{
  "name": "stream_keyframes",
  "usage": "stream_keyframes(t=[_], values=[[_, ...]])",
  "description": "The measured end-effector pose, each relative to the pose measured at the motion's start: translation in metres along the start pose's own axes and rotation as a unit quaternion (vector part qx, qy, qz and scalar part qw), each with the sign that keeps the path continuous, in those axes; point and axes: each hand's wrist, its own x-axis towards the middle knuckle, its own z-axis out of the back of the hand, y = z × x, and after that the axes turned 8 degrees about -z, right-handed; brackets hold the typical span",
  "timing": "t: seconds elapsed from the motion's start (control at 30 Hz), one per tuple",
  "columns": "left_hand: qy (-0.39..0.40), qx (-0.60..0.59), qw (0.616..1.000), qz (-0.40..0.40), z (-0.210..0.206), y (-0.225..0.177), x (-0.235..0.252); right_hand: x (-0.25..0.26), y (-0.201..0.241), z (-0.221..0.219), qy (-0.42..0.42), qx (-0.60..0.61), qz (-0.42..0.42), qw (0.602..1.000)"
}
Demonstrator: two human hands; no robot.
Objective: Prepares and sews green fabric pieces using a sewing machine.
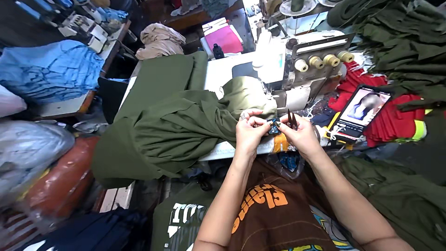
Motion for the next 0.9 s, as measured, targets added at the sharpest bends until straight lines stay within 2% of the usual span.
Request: stream_keyframes(t=[0.17, 0.23, 0.3, 0.37, 0.5, 0.57, 0.63, 0.7, 0.77, 0.83, 0.9], values=[[0.027, -0.006, 0.999, -0.020, 0.005, 0.002, -0.001, 0.003, 0.002, -0.002, -0.004, 0.074, -0.040, 0.996], [0.044, 0.033, 0.995, -0.079, 0.011, 0.003, -0.004, 0.005, 0.004, -0.001, -0.007, 0.120, -0.071, 0.990], [0.044, 0.119, 0.977, -0.171, 0.018, 0.009, -0.007, 0.007, 0.004, 0.001, -0.007, 0.150, -0.093, 0.984], [0.061, 0.232, 0.927, -0.289, 0.023, 0.018, -0.011, 0.009, 0.004, 0.002, -0.003, 0.172, -0.109, 0.979], [0.071, 0.438, 0.769, -0.460, 0.017, 0.032, -0.016, 0.009, 0.004, -0.002, 0.021, 0.207, -0.133, 0.969], [0.047, 0.480, 0.703, -0.522, 0.013, 0.039, -0.016, 0.008, 0.003, -0.005, 0.039, 0.227, -0.144, 0.962], [0.031, 0.494, 0.666, -0.558, 0.012, 0.045, -0.015, 0.007, 0.002, -0.006, 0.053, 0.249, -0.161, 0.954], [0.030, 0.494, 0.662, -0.563, 0.014, 0.048, -0.013, 0.007, 0.002, -0.005, 0.061, 0.253, -0.169, 0.951], [0.034, 0.488, 0.672, -0.557, 0.015, 0.047, -0.011, 0.009, -0.002, -0.006, 0.041, 0.218, -0.140, 0.965], [0.024, 0.476, 0.687, -0.549, 0.017, 0.040, -0.005, 0.015, -0.011, -0.008, -0.032, 0.110, -0.067, 0.991], [-0.002, 0.464, 0.699, -0.545, 0.019, 0.028, 0.004, 0.024, -0.024, -0.003, -0.063, -0.024, -0.015, 0.998]])
